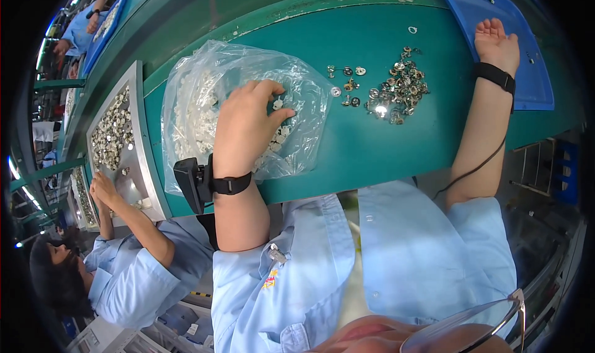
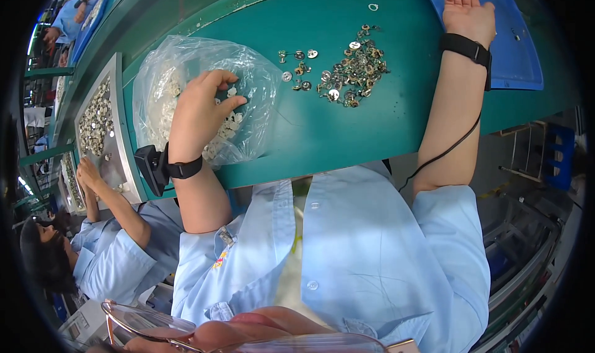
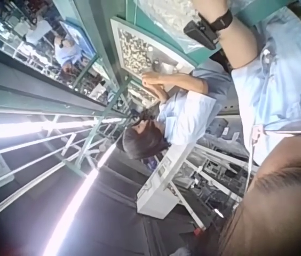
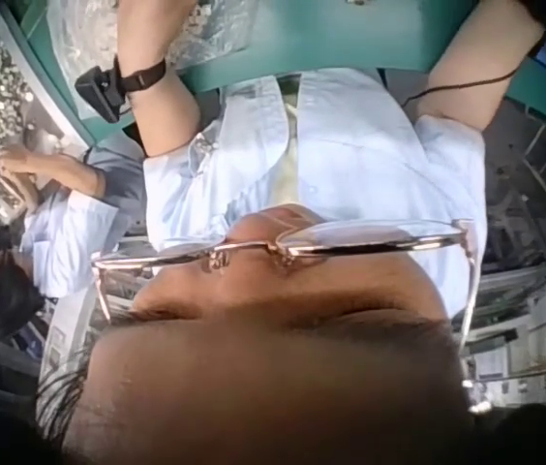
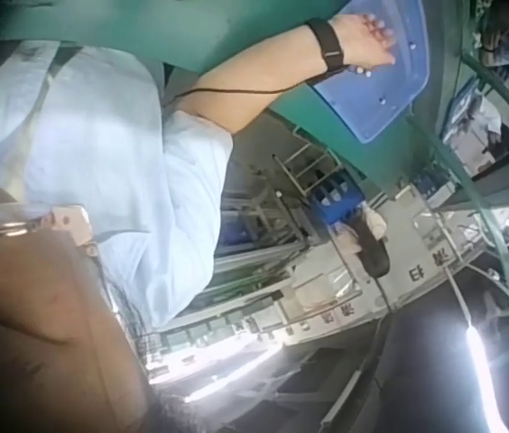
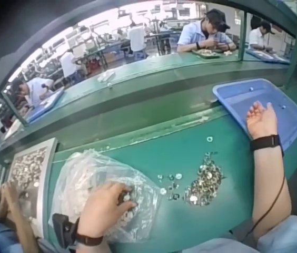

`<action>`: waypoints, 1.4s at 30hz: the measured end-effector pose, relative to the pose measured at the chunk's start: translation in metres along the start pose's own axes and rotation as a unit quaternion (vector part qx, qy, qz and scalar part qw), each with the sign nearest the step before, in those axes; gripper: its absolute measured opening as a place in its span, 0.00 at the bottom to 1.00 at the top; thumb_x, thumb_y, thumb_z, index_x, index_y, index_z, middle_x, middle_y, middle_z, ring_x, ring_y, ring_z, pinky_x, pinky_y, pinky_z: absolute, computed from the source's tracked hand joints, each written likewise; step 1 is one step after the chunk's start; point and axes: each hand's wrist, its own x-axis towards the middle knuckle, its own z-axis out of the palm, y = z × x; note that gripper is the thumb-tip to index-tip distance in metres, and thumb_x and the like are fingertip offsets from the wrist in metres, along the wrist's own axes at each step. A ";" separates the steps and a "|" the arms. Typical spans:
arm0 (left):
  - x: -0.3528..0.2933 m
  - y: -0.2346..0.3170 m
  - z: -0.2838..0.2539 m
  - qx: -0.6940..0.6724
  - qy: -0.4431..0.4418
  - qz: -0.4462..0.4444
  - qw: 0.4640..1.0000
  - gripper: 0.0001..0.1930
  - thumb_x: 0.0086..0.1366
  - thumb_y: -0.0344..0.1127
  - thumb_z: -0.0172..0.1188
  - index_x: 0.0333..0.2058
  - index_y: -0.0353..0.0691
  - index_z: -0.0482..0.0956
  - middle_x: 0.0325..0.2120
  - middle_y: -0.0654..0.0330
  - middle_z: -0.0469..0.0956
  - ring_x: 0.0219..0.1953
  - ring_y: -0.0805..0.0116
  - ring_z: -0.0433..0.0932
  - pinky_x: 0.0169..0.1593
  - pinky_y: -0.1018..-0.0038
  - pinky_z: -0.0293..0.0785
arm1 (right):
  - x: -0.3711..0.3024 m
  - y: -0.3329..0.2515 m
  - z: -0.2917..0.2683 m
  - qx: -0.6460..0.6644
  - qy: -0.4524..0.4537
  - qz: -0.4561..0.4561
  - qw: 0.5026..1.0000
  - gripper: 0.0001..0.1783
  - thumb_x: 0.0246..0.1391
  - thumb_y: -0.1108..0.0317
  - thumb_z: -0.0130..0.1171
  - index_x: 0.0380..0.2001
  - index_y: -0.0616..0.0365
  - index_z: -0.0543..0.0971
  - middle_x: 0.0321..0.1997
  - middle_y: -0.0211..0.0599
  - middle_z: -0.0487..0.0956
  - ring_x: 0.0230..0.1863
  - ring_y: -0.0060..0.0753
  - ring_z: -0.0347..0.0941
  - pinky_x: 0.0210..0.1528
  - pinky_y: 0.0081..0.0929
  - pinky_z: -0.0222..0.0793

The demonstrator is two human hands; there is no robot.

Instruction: Sorting and inspecting small electronic or mechanical components at a factory workbench.

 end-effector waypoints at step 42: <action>0.010 0.020 0.039 -0.400 0.153 0.094 0.899 0.14 0.52 0.26 0.62 0.40 0.38 0.77 0.30 0.63 0.76 0.29 0.77 0.72 0.33 0.83 0.69 | -0.246 0.098 0.053 -0.300 -0.533 0.292 0.735 0.07 0.55 0.71 0.52 0.34 0.63 0.74 0.31 0.28 0.75 0.32 0.14 0.69 0.36 0.13 0.65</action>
